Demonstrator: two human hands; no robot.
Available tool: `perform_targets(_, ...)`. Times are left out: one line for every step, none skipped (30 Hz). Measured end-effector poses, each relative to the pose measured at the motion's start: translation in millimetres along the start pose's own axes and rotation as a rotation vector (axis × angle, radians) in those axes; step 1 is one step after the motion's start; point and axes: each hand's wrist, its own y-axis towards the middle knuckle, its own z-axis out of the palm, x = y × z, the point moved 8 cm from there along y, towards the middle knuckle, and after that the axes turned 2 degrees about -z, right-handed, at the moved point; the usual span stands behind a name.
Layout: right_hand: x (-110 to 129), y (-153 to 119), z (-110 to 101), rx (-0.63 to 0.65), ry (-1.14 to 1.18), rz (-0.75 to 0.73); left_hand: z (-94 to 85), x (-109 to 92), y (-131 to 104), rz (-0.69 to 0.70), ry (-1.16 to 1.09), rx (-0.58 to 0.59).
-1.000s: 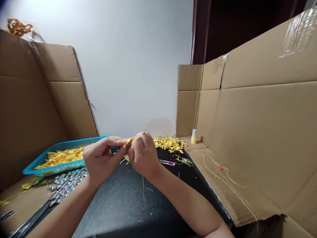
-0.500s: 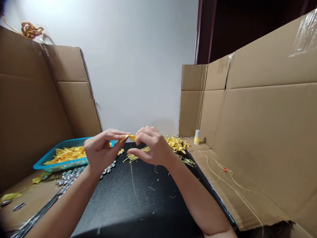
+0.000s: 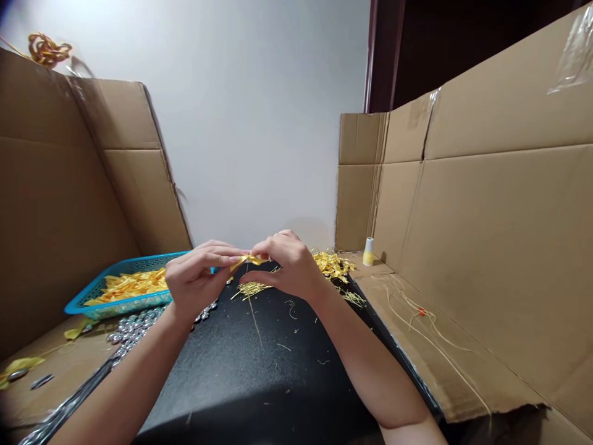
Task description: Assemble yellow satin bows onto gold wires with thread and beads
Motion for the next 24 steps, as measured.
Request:
perform_targets(0.2,0.0,-0.7,-0.013,-0.016,-0.004,0.3,-0.4,0.1,0.006,-0.004,0.002)
perform_targets(0.4,-0.1,-1.2,-0.023,-0.028,-0.005,0.5,-0.8,0.2,0.014,-0.007,0.004)
perform_targets(0.8,-0.2,-1.8,-0.032,-0.036,-0.007,0.8,-1.2,0.3,0.022,-0.01,0.008)
perform_targets(1.6,-0.2,-2.4,-0.039,-0.039,-0.012,1.1,-1.5,0.4,0.03,-0.015,0.012)
perform_targets(2.7,-0.2,-3.0,-0.045,-0.04,-0.021,1.1,-1.7,0.5,0.037,-0.021,0.013)
perform_targets(4.0,-0.1,-3.6,-0.05,-0.042,-0.03,0.8,-1.9,0.6,0.044,-0.03,0.011)
perform_targets(5.2,0.1,-4.1,-0.053,-0.049,-0.038,0.4,-2.1,0.6,0.051,-0.039,0.008)
perform_targets(6.3,0.3,-4.6,-0.054,-0.061,-0.043,-0.1,-2.2,0.6,0.056,-0.047,0.004)
perform_targets(7.2,0.7,-4.8,-0.052,-0.075,-0.045,-0.6,-2.3,0.5,0.06,-0.056,0.002)
perform_targets(8.3,1.0,-5.2,-0.053,-0.084,-0.049,-1.1,-2.3,0.4,0.062,-0.063,-0.001)
perform_targets(9.7,1.3,-5.9,-0.059,-0.088,-0.06,-1.4,-2.3,0.2,0.064,-0.068,-0.002)
perform_targets(11.5,1.5,-7.0,-0.07,-0.085,-0.074,-1.5,-2.2,0.0,0.063,-0.071,-0.001)
perform_targets(13.2,1.6,-8.0,-0.081,-0.081,-0.09,-1.7,-2.0,-0.1,0.062,-0.073,-0.001)
perform_targets(14.6,1.6,-9.0,-0.091,-0.077,-0.103,-1.8,-1.9,-0.1,0.061,-0.074,-0.001)
perform_targets(15.5,1.6,-9.5,-0.097,-0.078,-0.112,-1.9,-1.7,-0.1,0.061,-0.073,0.0)
perform_targets(16.0,1.6,-9.7,-0.1,-0.082,-0.116,-1.9,-1.5,-0.1,0.06,-0.073,0.0)
perform_targets(16.0,1.5,-9.6,-0.1,-0.088,-0.116,-1.9,-1.3,0.0,0.06,-0.073,0.002)
perform_targets(16.0,1.4,-9.4,-0.099,-0.094,-0.118,-2.0,-1.2,0.1,0.06,-0.072,0.002)
perform_targets(16.2,1.1,-9.4,-0.101,-0.098,-0.122,-2.1,-1.2,0.2,0.062,-0.07,0.0)
perform_targets(16.5,0.8,-9.5,-0.107,-0.101,-0.127,-2.2,-1.1,0.3,0.062,-0.068,-0.002)
perform_targets(16.9,0.6,-9.6,-0.111,-0.104,-0.134,-2.4,-1.2,0.4,0.064,-0.067,-0.004)
perform_targets(17.2,0.4,-9.5,-0.114,-0.108,-0.139,-2.3,-1.2,0.5,0.064,-0.066,-0.004)
perform_targets(17.4,0.4,-9.3,-0.115,-0.113,-0.142,-2.3,-1.3,0.5,0.065,-0.067,-0.006)
perform_targets(17.7,0.4,-9.1,-0.114,-0.118,-0.144,-2.1,-1.4,0.4,0.064,-0.068,-0.006)
